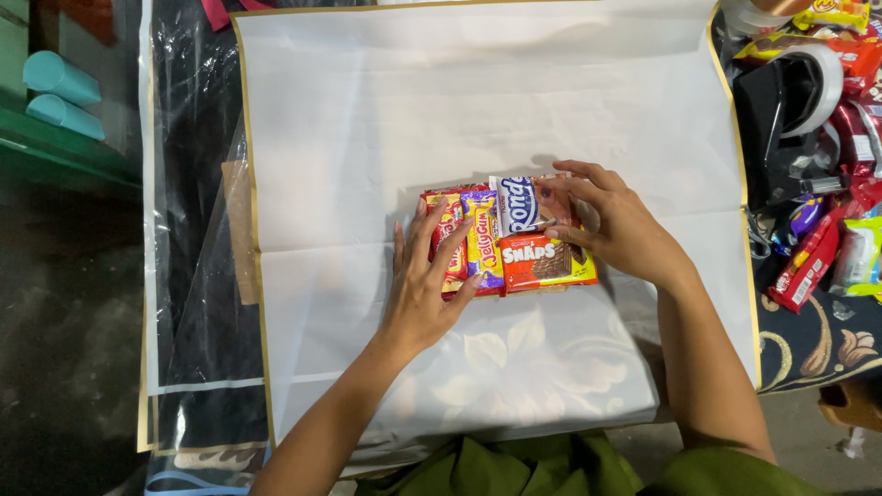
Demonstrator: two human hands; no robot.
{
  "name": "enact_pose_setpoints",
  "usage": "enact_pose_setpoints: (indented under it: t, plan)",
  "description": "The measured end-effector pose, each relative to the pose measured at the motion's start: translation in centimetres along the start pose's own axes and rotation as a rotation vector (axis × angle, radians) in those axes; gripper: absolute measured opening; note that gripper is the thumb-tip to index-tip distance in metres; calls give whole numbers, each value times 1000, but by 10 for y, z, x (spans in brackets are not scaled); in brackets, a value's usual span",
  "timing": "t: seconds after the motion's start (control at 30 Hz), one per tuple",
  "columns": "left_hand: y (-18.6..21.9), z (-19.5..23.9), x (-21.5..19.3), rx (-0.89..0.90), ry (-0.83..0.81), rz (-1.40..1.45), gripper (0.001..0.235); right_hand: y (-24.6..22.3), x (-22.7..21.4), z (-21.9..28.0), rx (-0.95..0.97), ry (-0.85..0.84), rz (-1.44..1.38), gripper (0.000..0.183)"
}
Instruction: The person arranges multiple small snack packets on a white sheet laid over a table. They repeatedly pick up individual packets from a pile, place them into a compact stack, and adjust the alignment of the stack throughout the clip.
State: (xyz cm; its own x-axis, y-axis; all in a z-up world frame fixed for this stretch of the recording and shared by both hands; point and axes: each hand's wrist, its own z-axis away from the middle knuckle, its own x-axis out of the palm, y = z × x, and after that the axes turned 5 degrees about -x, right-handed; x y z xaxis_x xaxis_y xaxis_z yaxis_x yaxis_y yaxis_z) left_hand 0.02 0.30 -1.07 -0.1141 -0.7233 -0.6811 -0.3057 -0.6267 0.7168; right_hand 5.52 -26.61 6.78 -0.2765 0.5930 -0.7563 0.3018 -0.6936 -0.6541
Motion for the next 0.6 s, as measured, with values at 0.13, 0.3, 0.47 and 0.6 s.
enact_pose_setpoints:
  t: [0.13, 0.3, 0.47, 0.6]
  plan:
    - [0, 0, -3, 2, 7, 26, 62, -9, -3, 3, -10, 6, 7, 54]
    - [1, -2, -12, -53, 51, 223, 66, -13, -7, 6, -29, 19, 22, 54]
    - [14, 2, -25, -27, 95, 247, 62, -23, -17, 15, -88, 95, 15, 49]
    - [35, 6, -22, 11, 215, 234, 59, -23, -23, 37, -87, 199, 7, 50]
